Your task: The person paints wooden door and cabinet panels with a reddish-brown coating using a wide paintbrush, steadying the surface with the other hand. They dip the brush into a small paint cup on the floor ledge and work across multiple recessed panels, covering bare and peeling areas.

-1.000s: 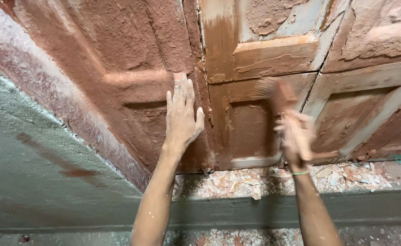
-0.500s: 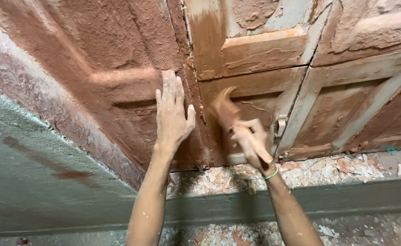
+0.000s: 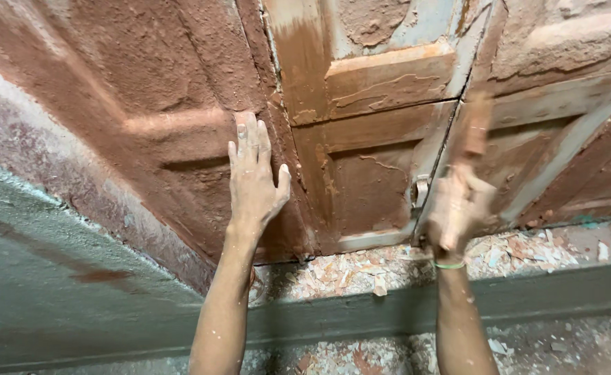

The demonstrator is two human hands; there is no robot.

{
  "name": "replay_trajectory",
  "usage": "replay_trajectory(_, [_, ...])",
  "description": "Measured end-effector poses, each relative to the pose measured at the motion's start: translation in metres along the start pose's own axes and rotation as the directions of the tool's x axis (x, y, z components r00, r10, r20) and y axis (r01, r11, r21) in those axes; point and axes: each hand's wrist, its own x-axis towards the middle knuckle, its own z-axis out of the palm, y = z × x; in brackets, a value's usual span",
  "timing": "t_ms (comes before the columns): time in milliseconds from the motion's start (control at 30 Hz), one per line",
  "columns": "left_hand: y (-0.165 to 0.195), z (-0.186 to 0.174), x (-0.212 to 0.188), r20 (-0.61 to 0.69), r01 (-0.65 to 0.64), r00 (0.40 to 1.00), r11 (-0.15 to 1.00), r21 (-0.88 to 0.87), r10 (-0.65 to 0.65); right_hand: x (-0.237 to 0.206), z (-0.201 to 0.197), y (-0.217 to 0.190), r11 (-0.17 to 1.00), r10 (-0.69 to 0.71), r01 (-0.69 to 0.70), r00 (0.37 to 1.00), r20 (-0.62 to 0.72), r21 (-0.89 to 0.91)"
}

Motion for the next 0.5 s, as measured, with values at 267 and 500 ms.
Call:
replay_trajectory(267, [-0.003, 0.001, 0.0, 0.003, 0.006, 1.0, 1.0, 0.029, -0.006, -0.031, 0.032, -0.057, 0.987, -0.038, -0.079, 0.725, 0.688, 0.138])
replay_trajectory(500, [-0.004, 0.001, -0.001, 0.007, -0.009, 1.0, 1.0, 0.02, 0.009, -0.003, -0.004, -0.033, 0.996, 0.044, -0.025, 0.976, 0.211, -0.091])
